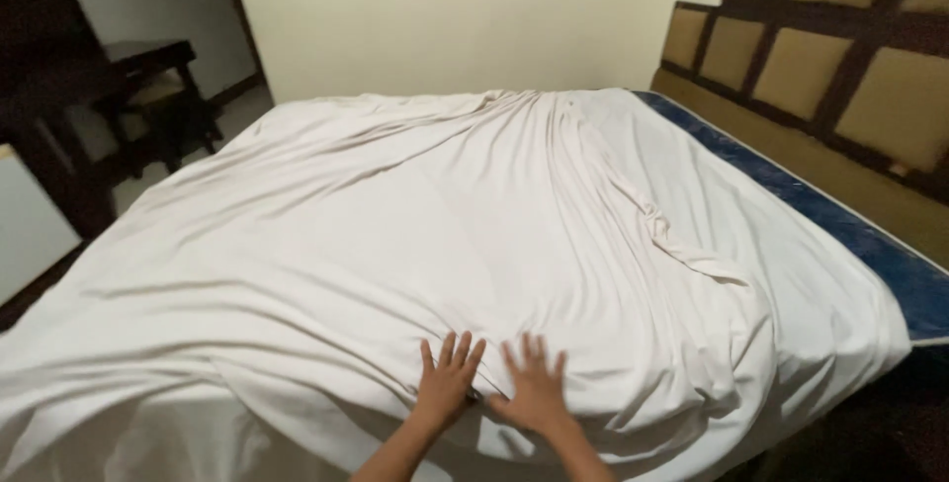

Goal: The person smooths a white bed sheet on a mattress by hand, repeatedly pressing and rubbing the fabric to flatten wrinkles. The person moves around the bed to reach different areas, including the corners and edges, and briefly places a remote control on a nearby nightstand.

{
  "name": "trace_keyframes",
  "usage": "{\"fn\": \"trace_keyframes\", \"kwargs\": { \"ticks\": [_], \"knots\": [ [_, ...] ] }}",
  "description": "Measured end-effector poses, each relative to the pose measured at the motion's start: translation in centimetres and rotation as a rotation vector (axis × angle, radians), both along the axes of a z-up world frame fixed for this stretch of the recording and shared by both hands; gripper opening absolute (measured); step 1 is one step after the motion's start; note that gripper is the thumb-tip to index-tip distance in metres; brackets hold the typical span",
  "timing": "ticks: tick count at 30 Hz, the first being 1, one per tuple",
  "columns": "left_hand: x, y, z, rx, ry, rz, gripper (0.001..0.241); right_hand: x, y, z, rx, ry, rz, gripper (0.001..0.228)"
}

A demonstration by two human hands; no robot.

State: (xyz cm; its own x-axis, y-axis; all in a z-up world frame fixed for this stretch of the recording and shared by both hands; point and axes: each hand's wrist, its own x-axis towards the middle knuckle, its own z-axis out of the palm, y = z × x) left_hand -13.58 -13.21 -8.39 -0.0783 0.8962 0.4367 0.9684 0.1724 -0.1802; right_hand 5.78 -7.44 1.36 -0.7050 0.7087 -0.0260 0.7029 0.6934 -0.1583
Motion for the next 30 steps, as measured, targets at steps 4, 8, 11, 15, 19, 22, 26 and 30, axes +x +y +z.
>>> {"fn": "trace_keyframes", "kwargs": {
  "ticks": [4, 8, 11, 15, 19, 22, 26, 30],
  "knots": [
    [0.1, -0.5, 2.6, -0.111, -0.13, -0.071, 0.095, -5.3, -2.7, -1.5, 0.027, -0.053, 0.045, 0.109],
    [-1.1, 0.7, -1.0, -0.139, -0.189, -0.057, 0.081, -8.9, -0.3, -10.1, 0.321, 0.08, -0.122, 0.077],
    [-1.7, 1.6, -3.9, 0.021, -0.065, -0.073, 0.07, -9.2, -0.1, -12.1, 0.429, 0.1, -0.151, 0.065],
    [-1.9, 1.6, -3.0, 0.016, -0.075, -0.082, 0.068, -9.6, 0.4, -12.7, 0.386, 0.035, -0.173, 0.065],
    [-1.5, 0.9, -3.5, -0.078, -0.088, -0.082, 0.073, -9.1, 0.0, -12.5, 0.337, 0.065, -0.161, 0.068],
    [-1.8, 0.5, -4.0, -0.046, -0.257, -0.14, 0.073, -9.3, -0.5, -12.1, 0.291, -0.006, -0.173, 0.069],
    [-1.5, -2.1, -2.6, -0.154, -0.13, -0.125, 0.081, -8.4, -1.1, -13.0, 0.233, -0.004, -0.161, 0.083],
    [-3.3, -7.7, 7.6, -0.55, -0.2, -0.127, 0.112, -8.5, -5.8, -2.6, -0.097, -0.256, -0.178, 0.116]
  ]
}}
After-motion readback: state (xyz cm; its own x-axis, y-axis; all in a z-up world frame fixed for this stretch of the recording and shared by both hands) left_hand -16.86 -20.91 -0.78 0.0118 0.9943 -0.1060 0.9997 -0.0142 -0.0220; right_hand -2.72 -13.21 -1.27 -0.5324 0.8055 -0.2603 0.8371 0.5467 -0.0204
